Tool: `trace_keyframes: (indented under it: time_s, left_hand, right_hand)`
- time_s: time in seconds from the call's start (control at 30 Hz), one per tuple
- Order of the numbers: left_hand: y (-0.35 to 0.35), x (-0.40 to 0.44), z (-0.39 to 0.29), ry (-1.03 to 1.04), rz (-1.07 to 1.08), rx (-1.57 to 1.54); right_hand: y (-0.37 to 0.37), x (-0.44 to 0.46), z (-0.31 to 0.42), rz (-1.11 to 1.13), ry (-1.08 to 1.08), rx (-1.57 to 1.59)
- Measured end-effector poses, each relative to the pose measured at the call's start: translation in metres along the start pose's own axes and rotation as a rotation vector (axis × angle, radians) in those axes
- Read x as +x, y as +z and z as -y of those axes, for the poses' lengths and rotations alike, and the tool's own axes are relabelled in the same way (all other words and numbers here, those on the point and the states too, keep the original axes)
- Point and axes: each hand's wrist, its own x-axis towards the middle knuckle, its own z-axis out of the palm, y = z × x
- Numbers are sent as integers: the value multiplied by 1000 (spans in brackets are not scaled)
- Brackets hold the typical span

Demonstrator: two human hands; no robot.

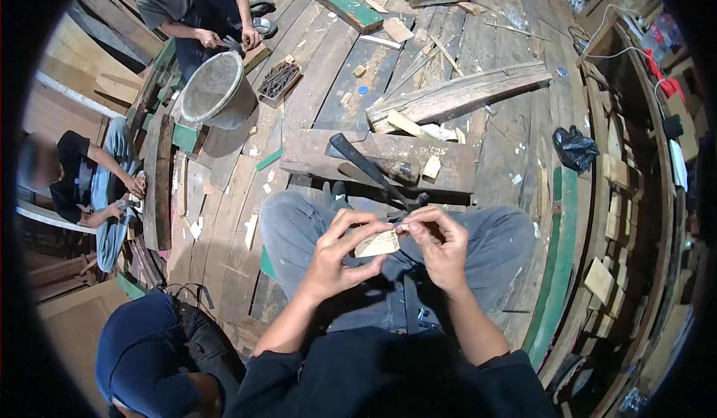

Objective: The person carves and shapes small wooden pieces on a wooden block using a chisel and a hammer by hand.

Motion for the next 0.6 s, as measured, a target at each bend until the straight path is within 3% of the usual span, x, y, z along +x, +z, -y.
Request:
trace_keyframes:
  time_s: [0.13, 0.23, 0.27, 0.37, 0.43, 0.6]
  left_hand:
    - [-8, -5, 4, -61, -26, -37]
    - [-8, -7, 6, -90, -65, -60]
    - [-8, -8, 7, -90, -75, -59]
    - [-4, -9, 9, -118, -87, -110]
    - [-2, -8, 8, -100, -91, -59]
    - [2, -12, 9, -123, -116, -49]
  right_hand:
    - [-8, 0, -8, -22, 54, -11]
    - [-9, 19, 10, -197, -171, -648]
    - [-8, 19, 14, -221, -204, -656]
    - [-6, 12, 25, 88, -122, -387]
    - [1, 6, 27, 209, -189, -423]
    - [12, 0, 14, 136, -308, -482]
